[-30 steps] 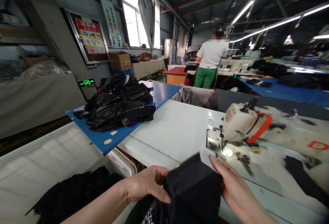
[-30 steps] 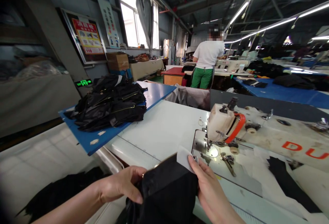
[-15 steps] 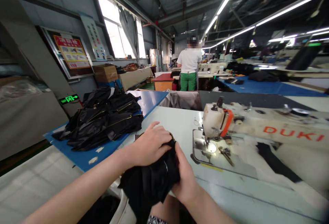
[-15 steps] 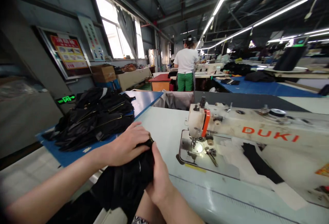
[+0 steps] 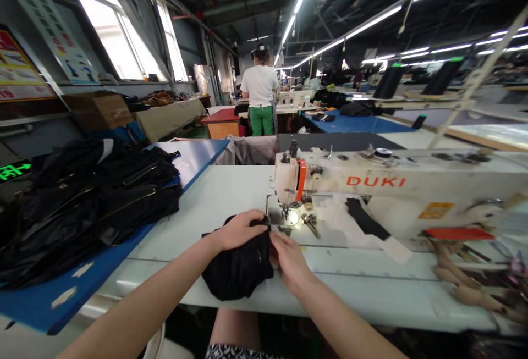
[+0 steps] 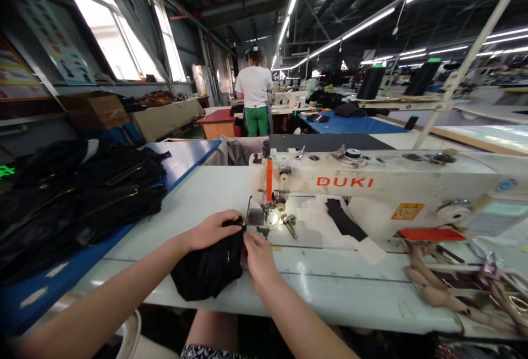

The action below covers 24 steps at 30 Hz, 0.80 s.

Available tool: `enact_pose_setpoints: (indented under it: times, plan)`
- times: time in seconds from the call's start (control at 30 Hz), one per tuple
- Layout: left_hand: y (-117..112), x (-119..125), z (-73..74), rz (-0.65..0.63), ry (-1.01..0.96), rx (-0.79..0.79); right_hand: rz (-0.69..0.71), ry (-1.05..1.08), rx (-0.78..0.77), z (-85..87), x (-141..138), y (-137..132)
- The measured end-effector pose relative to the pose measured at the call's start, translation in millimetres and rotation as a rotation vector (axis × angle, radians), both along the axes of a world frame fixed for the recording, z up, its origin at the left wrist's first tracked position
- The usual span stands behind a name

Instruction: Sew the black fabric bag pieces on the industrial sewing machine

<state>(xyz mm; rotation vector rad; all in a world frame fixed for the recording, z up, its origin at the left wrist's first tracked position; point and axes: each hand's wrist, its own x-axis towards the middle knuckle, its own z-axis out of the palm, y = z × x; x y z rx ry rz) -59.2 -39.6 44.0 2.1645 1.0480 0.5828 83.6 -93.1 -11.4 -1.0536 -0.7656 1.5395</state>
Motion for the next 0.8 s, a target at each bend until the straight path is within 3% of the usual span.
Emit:
enact_pose_setpoints:
  times: [0.23, 0.4, 0.5, 0.63, 0.8]
  plan:
    - [2.4, -0.1, -5.2, 0.066, -0.04, -0.07, -0.028, -0.047, -0.029, -4.9, -0.1, 4.0]
    - [-0.9, 1.4, -2.4, 0.179, 0.084, 0.172, -0.097, -0.121, 0.017, -11.3, -2.7, 6.1]
    - [-5.4, 1.9, -2.3, 0.22, 0.034, 0.232, -0.139, -0.155, 0.046, -13.7, -5.8, 7.1]
    - [-9.6, -2.3, -6.0, 0.091, -0.126, 0.18, -0.17, -0.191, 0.061, -12.2, -9.4, 8.2]
    - [-10.9, -6.8, -3.5, 0.002, -0.104, 0.16, -0.173, -0.223, 0.075, -6.8, -9.8, 6.7]
